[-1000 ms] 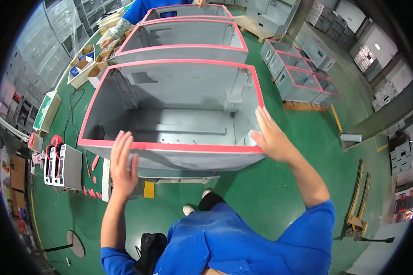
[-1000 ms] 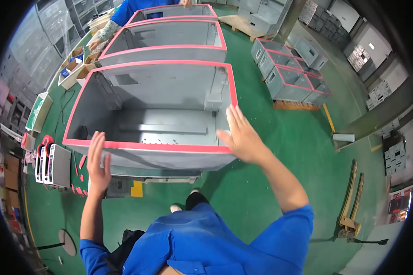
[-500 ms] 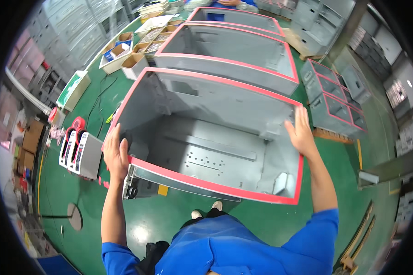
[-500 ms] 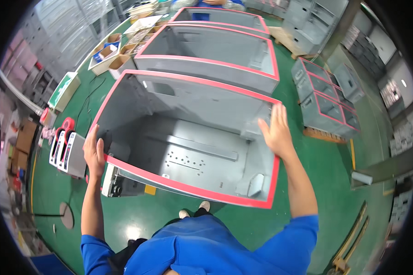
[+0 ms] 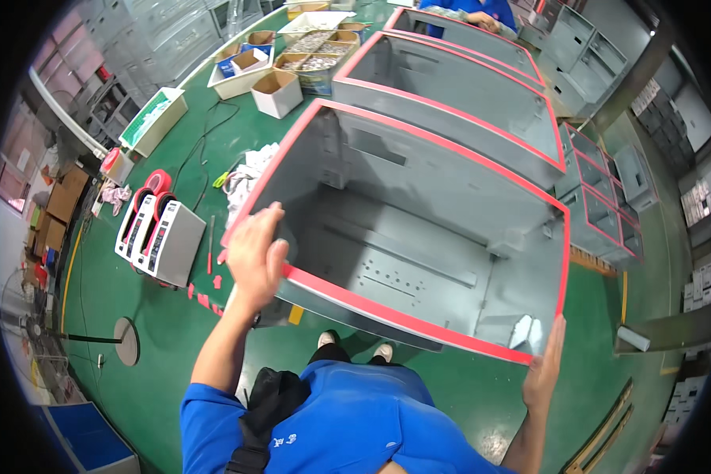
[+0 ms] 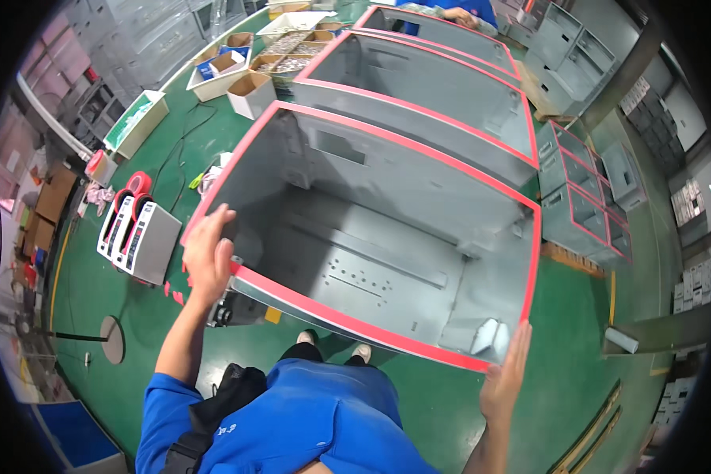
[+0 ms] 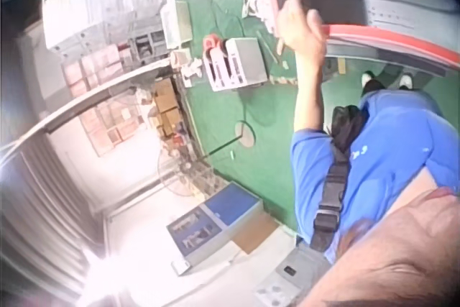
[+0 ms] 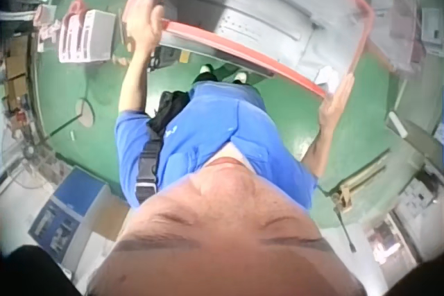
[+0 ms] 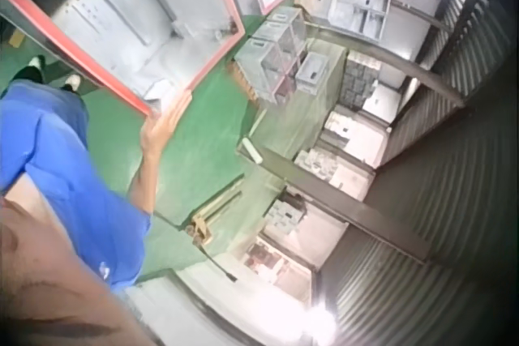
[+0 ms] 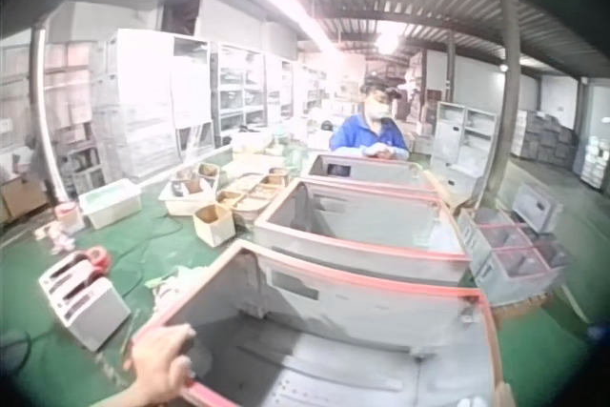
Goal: Applying red protective tape to the edges of metal cabinets and smoothing it down.
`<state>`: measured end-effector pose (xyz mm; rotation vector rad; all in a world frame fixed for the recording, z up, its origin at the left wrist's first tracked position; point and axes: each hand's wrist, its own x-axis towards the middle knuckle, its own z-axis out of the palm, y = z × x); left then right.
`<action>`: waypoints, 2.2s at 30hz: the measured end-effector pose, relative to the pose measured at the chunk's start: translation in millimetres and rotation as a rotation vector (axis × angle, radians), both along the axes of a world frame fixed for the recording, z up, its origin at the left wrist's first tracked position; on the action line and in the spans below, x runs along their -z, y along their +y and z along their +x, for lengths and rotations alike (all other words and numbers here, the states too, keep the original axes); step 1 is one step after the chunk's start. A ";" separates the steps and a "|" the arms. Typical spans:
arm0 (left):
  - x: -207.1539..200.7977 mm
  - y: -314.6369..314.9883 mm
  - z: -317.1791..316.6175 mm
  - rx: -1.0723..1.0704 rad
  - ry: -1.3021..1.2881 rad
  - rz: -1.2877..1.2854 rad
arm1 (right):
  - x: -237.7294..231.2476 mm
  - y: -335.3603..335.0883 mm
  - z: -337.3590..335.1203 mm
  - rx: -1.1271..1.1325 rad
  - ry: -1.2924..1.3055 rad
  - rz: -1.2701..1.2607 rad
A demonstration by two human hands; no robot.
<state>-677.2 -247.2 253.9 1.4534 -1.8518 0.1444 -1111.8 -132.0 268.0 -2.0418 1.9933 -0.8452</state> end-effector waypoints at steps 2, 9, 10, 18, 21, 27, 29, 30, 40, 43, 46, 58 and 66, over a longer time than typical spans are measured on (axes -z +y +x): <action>0.8 2.5 14.2 0.177 0.171 0.007 | 14.3 6.8 8.9 0.138 -0.027 -0.098; 41.0 -9.2 90.4 0.397 0.862 0.507 | 49.1 -17.0 19.3 0.676 -0.609 -0.635; 54.1 -5.0 90.7 0.550 0.796 0.388 | 57.2 -17.1 8.8 0.670 -0.553 -0.683; 59.4 50.4 78.6 0.568 0.869 0.535 | 62.0 -17.8 -38.8 0.752 -0.521 -0.531; 82.7 71.1 103.4 0.834 0.947 0.570 | 64.3 -22.2 -71.8 0.869 -0.456 -0.416; 225.8 5.1 205.3 -0.105 0.387 0.293 | 61.2 -11.3 -102.7 0.908 -0.216 -0.163; 245.4 -3.8 228.7 -0.173 0.151 0.414 | 50.0 -3.1 -128.2 0.896 0.022 0.003; 256.2 -6.5 236.6 -0.213 0.125 0.465 | 42.8 2.9 -141.5 0.823 0.091 0.047; 264.2 -8.7 242.4 -0.212 0.388 0.635 | 59.7 -7.6 -108.0 0.824 -0.604 -0.178; 239.9 -0.6 215.8 0.143 0.541 0.565 | 57.3 -5.3 -103.6 0.860 -0.641 -0.187; 212.6 19.7 174.2 0.514 0.630 0.670 | 57.1 -3.2 -102.9 0.864 -0.526 -0.140; 219.3 -15.8 137.6 0.623 -0.037 0.350 | 63.7 -8.3 -86.7 0.826 -0.785 -0.353; 234.4 -21.4 141.7 0.594 -0.122 0.379 | 64.5 -14.5 -74.0 0.910 -0.768 -0.395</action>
